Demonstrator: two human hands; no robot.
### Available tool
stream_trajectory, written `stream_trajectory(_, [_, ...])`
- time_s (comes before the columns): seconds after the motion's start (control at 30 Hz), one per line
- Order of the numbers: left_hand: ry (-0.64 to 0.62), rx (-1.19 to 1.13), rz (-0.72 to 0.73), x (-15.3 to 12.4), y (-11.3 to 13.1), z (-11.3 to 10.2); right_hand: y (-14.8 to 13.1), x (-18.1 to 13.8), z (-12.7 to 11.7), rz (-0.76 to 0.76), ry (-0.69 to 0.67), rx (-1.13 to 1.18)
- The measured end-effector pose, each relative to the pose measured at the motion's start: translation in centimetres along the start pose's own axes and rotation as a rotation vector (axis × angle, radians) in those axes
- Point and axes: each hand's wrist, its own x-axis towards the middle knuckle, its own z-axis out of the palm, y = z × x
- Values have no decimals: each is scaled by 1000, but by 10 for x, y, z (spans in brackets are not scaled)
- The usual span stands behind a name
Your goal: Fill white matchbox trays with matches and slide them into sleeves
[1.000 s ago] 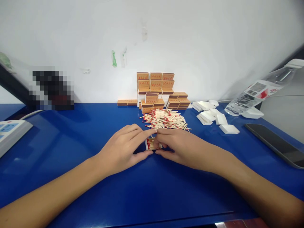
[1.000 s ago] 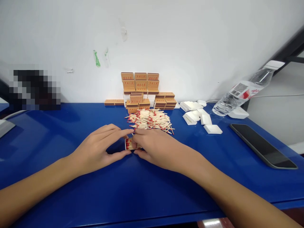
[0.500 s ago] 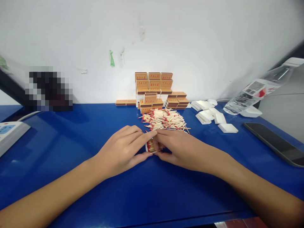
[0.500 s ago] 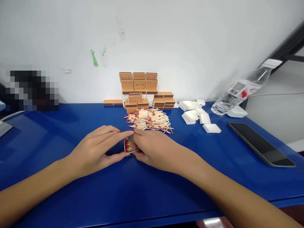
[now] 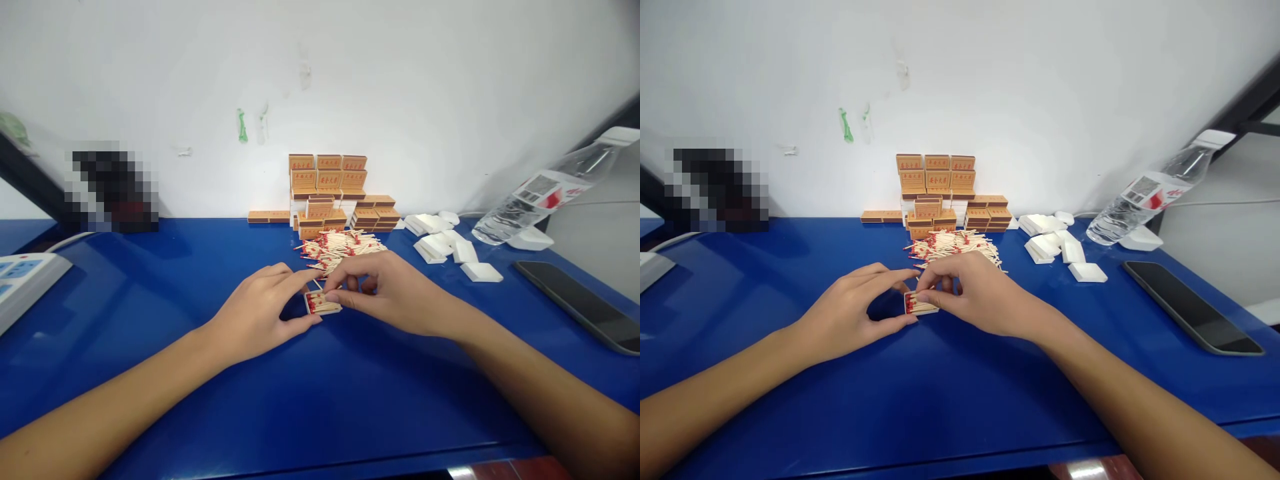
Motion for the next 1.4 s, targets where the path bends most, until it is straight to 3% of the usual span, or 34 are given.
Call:
stream_trajectory(0.2, [-7, -2, -14, 1, 0, -1, 5, 1, 7, -7, 1, -57])
stream_trajectory(0.4, [-10, -8, -22, 1, 0, 1, 5, 1, 7, -150, 29, -216])
stream_trajectory(0.67, [25, 25, 48, 0, 2, -1, 5, 0, 1, -76, -17, -310])
stream_trajectory(0.83, [23, 32, 74, 0, 3, 0, 4, -2, 3, -45, -40, -323])
stream_trajectory(1.07, [-2, 0, 32, 0, 1, 0, 5, 0, 3, -152, -44, -260])
stream_trajectory(1.27, [-51, -56, 49, 0, 10, -4, 14, 11, 15, 27, 204, -235])
stream_trajectory(1.4, [-74, -120, 85, -2, 14, -3, 13, 17, 25, 154, 117, -232])
